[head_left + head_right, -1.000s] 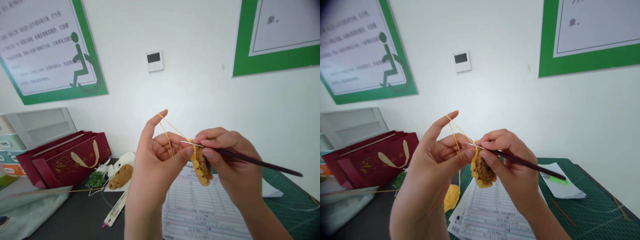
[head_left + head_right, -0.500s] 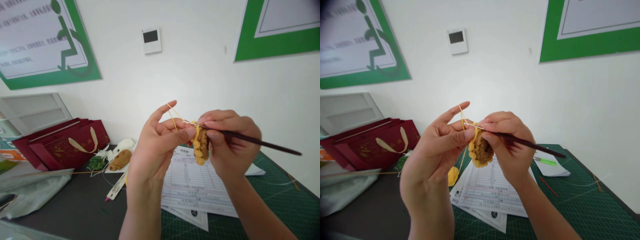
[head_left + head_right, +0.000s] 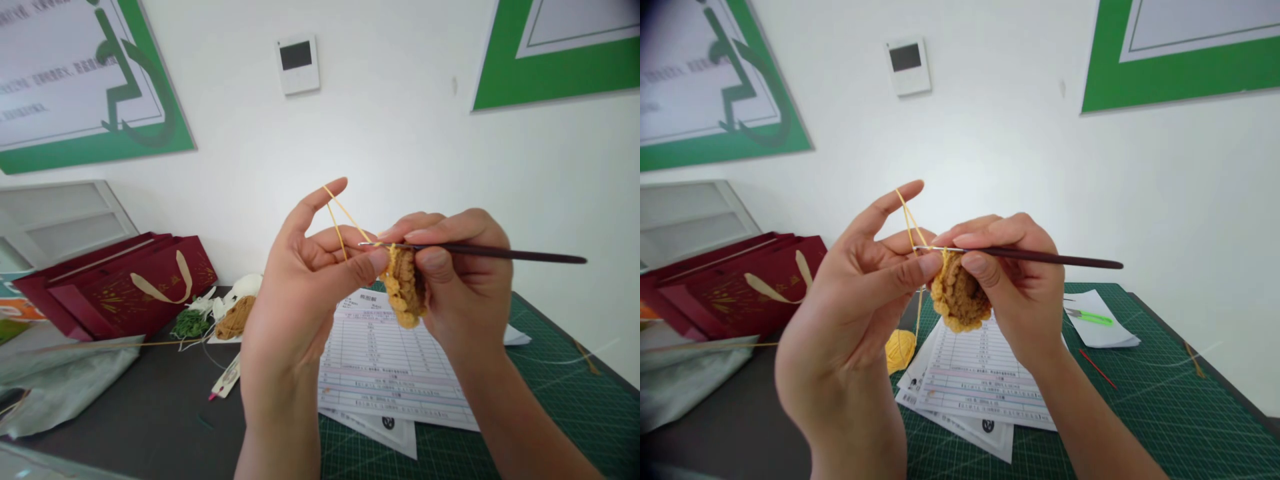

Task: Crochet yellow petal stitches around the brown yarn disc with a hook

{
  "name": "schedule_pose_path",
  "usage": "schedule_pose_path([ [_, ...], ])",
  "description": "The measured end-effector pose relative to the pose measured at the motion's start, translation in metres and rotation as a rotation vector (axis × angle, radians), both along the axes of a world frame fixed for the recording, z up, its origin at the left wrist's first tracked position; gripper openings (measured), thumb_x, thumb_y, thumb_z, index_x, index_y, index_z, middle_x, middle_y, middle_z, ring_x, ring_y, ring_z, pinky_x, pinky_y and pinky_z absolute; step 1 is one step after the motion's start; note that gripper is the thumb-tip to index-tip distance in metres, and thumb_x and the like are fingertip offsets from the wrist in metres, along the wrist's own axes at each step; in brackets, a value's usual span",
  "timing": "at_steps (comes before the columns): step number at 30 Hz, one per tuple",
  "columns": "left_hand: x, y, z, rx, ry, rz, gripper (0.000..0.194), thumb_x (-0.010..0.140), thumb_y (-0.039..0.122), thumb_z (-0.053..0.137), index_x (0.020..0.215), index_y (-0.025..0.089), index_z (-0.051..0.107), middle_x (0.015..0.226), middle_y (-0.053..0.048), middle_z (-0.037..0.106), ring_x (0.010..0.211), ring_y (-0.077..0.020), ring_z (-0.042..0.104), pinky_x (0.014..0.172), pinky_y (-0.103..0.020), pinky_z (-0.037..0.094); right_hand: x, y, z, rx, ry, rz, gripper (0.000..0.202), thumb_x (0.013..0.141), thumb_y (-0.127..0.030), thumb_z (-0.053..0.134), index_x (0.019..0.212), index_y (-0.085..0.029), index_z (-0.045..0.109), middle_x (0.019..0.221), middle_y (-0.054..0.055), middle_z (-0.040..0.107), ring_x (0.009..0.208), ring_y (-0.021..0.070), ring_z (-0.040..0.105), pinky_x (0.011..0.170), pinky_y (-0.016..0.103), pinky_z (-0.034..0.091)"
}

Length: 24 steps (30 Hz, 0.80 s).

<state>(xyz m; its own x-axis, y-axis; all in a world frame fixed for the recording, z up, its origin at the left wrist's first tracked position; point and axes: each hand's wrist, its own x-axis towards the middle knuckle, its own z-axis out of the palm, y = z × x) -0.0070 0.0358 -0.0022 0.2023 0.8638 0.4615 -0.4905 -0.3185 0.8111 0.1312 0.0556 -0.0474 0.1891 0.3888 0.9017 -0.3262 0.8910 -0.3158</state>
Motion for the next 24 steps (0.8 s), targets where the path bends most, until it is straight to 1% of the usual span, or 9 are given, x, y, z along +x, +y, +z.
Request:
schedule_pose_path([
  [3, -0.001, -0.001, 0.000, 0.011, -0.008, -0.020, 0.083, 0.069, 0.002, 0.086, 0.143, 0.022, 0.052, 0.075, 0.001, 0.070, 0.069, -0.0127, 0.066, 0.069, -0.023, 0.054, 0.001, -0.001, -0.001, -0.070, -0.013, 0.065, 0.006, 0.094, -0.019, 0.069, 0.097, -0.023, 0.073, 0.097, 0.004, 0.077, 0.093, 0.0172, 0.071, 0.077, 0.031, 0.060],
  [6, -0.003, -0.003, 0.001, -0.019, 0.041, 0.000, 0.079, 0.075, 0.007, 0.085, 0.144, 0.024, 0.050, 0.080, -0.001, 0.072, 0.073, -0.0138, 0.067, 0.071, -0.025, 0.054, 0.001, -0.002, -0.002, -0.134, -0.015, 0.106, 0.005, 0.096, -0.022, 0.067, 0.098, -0.025, 0.071, 0.099, 0.002, 0.075, 0.089, 0.0154, 0.072, 0.072, 0.028, 0.059],
  [10, -0.005, -0.008, 0.003, -0.051, 0.068, -0.021, 0.087, 0.070, 0.006, 0.089, 0.145, 0.027, 0.050, 0.083, -0.001, 0.072, 0.073, -0.0141, 0.066, 0.071, -0.025, 0.053, 0.002, -0.004, -0.003, -0.144, -0.007, 0.110, 0.004, 0.096, -0.023, 0.067, 0.098, -0.025, 0.070, 0.099, 0.002, 0.075, 0.084, 0.0145, 0.072, 0.072, 0.028, 0.060],
  [16, -0.006, -0.011, 0.004, -0.055, 0.089, -0.021, 0.084, 0.072, 0.008, 0.088, 0.144, 0.029, 0.051, 0.084, 0.000, 0.071, 0.073, -0.0131, 0.064, 0.069, -0.024, 0.049, 0.004, -0.002, -0.002, -0.141, -0.021, 0.153, 0.005, 0.095, -0.022, 0.068, 0.097, -0.026, 0.071, 0.097, 0.001, 0.075, 0.086, 0.0137, 0.074, 0.073, 0.025, 0.060],
  [20, -0.010, -0.011, 0.005, -0.031, 0.131, 0.008, 0.083, 0.070, 0.012, 0.091, 0.143, 0.028, 0.054, 0.084, 0.000, 0.069, 0.070, -0.0112, 0.058, 0.062, -0.021, 0.045, 0.008, 0.000, -0.003, -0.140, -0.048, 0.126, 0.004, 0.094, -0.024, 0.069, 0.097, -0.026, 0.072, 0.096, 0.003, 0.075, 0.084, 0.0152, 0.073, 0.069, 0.027, 0.060],
  [24, -0.015, -0.007, 0.000, 0.050, 0.167, 0.043, 0.079, 0.072, 0.011, 0.089, 0.141, 0.028, 0.054, 0.085, -0.001, 0.070, 0.075, -0.0138, 0.058, 0.065, -0.025, 0.045, 0.011, 0.000, -0.003, -0.132, -0.090, 0.051, 0.004, 0.093, -0.025, 0.070, 0.096, -0.025, 0.073, 0.095, 0.005, 0.076, 0.085, 0.0187, 0.073, 0.067, 0.031, 0.060],
])
